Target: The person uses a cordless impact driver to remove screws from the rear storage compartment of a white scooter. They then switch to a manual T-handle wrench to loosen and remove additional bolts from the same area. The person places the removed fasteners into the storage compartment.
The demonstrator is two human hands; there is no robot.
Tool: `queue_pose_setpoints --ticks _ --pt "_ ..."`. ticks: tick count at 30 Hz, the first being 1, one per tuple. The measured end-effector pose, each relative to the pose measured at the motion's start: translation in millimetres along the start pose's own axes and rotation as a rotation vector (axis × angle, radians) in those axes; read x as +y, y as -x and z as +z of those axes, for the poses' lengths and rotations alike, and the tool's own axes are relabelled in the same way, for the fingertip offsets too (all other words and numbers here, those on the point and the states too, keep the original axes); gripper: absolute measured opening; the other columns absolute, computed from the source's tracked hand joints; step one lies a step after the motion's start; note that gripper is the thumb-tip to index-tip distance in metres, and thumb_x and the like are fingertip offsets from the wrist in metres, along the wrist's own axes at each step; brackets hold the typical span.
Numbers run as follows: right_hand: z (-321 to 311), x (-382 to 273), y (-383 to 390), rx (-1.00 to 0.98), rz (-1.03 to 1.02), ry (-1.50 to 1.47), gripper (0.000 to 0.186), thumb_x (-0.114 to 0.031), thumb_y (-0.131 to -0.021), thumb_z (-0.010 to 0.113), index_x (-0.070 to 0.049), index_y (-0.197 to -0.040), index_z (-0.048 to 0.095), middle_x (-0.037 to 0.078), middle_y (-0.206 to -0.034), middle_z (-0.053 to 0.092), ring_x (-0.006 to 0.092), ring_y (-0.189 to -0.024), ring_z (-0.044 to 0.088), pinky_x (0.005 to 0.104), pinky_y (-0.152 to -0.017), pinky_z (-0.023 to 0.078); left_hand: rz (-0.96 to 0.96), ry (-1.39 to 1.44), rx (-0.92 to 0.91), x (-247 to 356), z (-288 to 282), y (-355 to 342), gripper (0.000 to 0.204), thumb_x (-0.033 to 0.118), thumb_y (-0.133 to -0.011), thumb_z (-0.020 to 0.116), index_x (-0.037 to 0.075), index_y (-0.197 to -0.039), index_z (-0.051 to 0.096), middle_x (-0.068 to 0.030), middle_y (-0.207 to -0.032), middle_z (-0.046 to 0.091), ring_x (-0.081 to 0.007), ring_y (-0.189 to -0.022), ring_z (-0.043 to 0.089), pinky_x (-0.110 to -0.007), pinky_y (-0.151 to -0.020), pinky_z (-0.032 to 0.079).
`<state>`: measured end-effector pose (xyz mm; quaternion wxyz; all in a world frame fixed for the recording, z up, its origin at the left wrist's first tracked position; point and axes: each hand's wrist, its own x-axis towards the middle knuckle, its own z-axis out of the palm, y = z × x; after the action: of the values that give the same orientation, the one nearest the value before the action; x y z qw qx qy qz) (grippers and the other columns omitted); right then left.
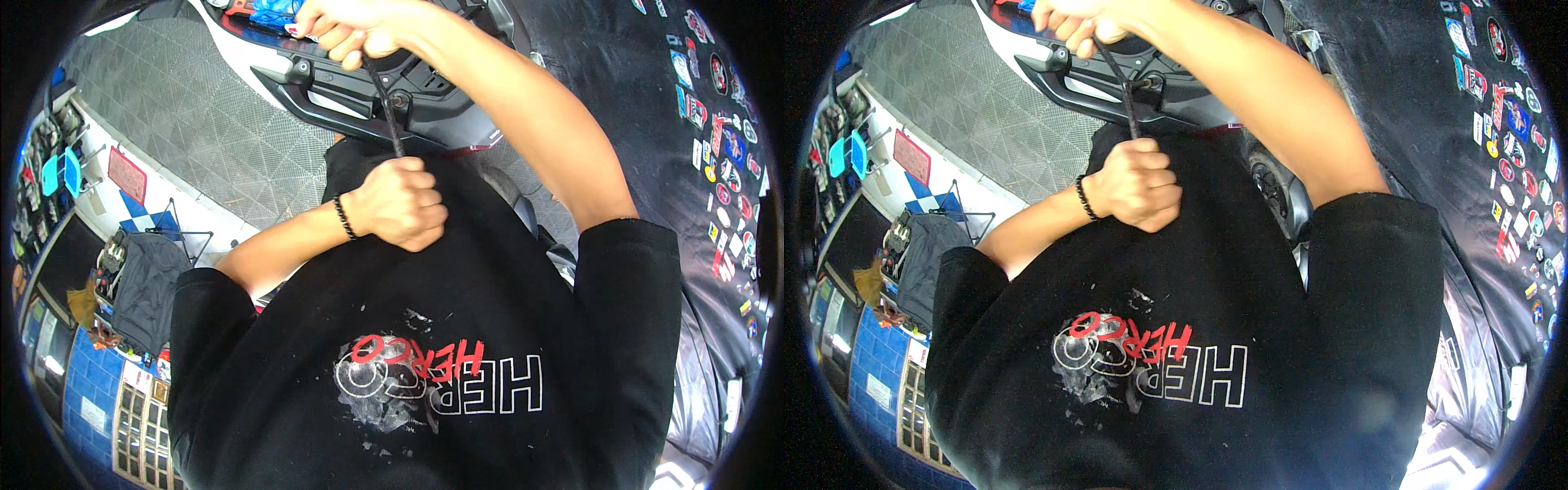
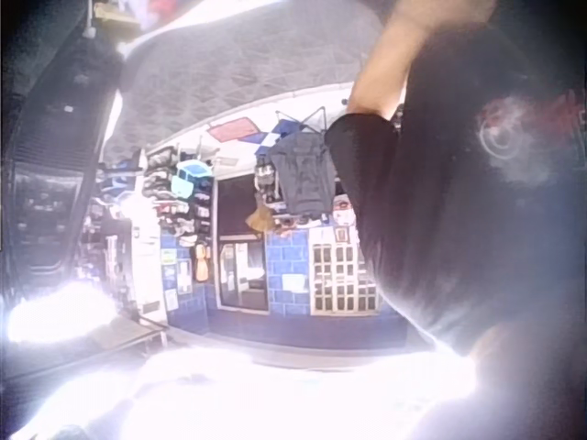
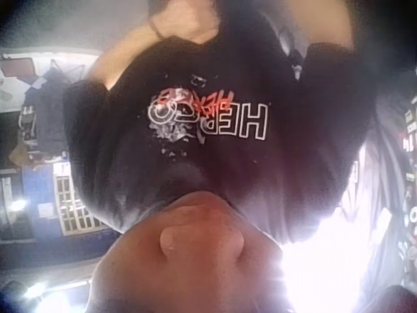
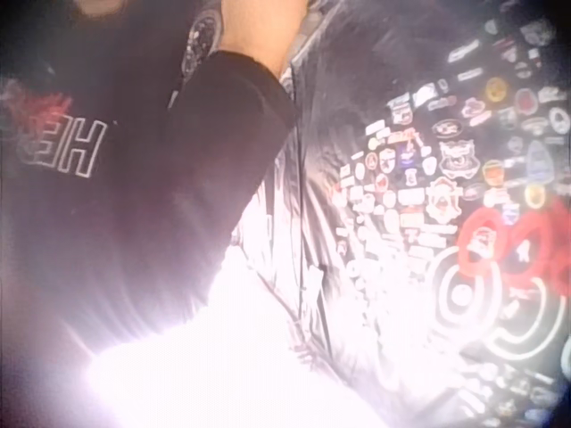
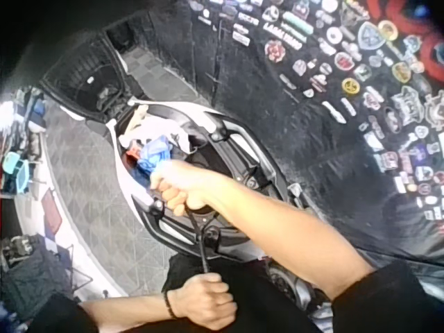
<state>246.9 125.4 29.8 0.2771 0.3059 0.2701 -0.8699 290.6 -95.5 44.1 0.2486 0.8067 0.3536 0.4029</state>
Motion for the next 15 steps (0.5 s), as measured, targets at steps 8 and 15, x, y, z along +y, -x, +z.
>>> queue_pose_setpoints --ticks 8,15 --pt "56 28 -42 0.037 0.074 0.492 0.014 -0.026 -0.083 0.058 -0.013 -0.087 0.056 -0.01 -0.053 0.024 0.004 -0.039 0.022 0.025 -0.038 0.022 -0.312 -0.117 -0.141 -12 19 -74 0.02 0.024 -0.08 0.067 0.006 -0.089 0.07 -0.0129 -0.085 0.071 -0.0296 -0.079 0.07 -0.044 -0.072 0.056" --pt "80 41 -37 0.177 -0.015 0.874 0.032 -0.036 -0.091 0.051 -0.007 -0.078 0.057 -0.002 -0.052 0.037 0.0143 -0.042 0.038 0.0376 -0.04 0.036 -0.339 0.448 0.086 -27 21 -75 0.028 0.026 -0.087 0.066 0.006 -0.107 0.07 -0.0099 -0.103 0.072 -0.0284 -0.103 0.065 -0.045 -0.093 0.048"
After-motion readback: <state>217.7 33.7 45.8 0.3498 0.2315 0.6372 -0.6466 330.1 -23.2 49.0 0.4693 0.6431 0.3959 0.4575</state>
